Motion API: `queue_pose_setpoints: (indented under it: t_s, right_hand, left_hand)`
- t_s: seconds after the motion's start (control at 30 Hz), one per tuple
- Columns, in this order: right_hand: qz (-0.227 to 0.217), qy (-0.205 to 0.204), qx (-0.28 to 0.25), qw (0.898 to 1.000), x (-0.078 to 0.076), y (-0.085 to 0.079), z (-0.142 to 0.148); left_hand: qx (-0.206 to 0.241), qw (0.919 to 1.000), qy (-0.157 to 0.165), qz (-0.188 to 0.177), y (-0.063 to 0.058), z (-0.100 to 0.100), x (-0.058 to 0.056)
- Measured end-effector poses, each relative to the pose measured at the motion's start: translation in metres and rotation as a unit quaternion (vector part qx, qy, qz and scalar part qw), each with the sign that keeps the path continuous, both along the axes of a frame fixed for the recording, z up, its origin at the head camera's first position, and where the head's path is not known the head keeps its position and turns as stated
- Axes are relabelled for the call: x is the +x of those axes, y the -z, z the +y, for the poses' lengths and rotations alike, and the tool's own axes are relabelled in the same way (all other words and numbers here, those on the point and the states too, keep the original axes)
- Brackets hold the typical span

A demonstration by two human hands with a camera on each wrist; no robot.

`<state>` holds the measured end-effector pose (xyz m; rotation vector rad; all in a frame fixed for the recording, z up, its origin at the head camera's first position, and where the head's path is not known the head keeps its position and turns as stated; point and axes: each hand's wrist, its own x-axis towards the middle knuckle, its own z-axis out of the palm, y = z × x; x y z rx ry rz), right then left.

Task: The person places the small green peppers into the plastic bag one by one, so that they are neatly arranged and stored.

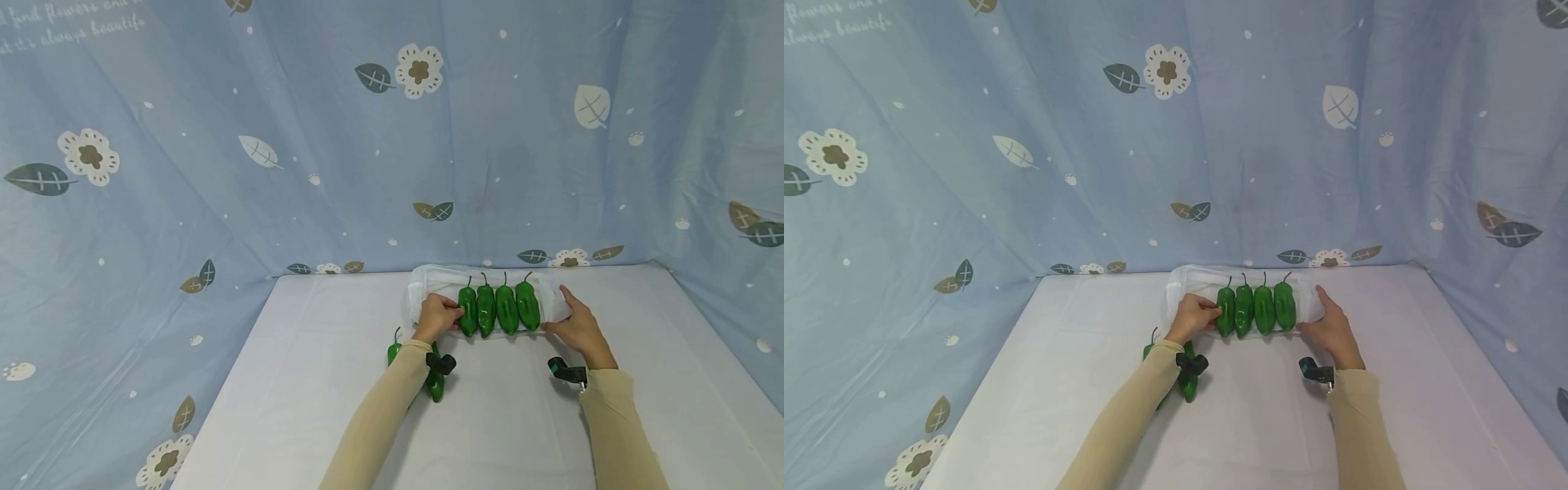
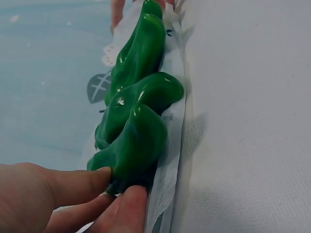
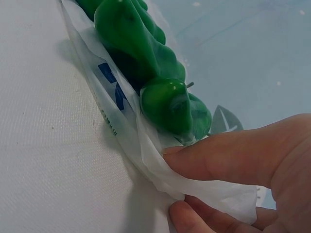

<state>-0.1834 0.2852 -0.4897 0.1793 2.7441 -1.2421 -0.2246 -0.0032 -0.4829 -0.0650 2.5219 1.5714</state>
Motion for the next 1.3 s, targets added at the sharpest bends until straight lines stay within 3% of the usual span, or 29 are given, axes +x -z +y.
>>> queue_pose_setpoints:
  t_s: [0.5,0.97,1.3]
  right_hand:
    - [0.002,0.001,0.007,1.000,0.001,0.000,0.000]
    - [0.005,-0.003,0.005,1.000,0.001,0.001,0.000]
    - [0.006,-0.004,0.003,1.000,0.002,0.001,0.000]
  left_hand:
    - [-0.015,0.9998,0.000,0.013,0.005,0.001,-0.003]
    - [-0.031,0.9988,0.005,0.036,0.002,-0.001,-0.001]
    - [-0.006,0.9969,0.036,0.069,-0.008,-0.006,0.001]
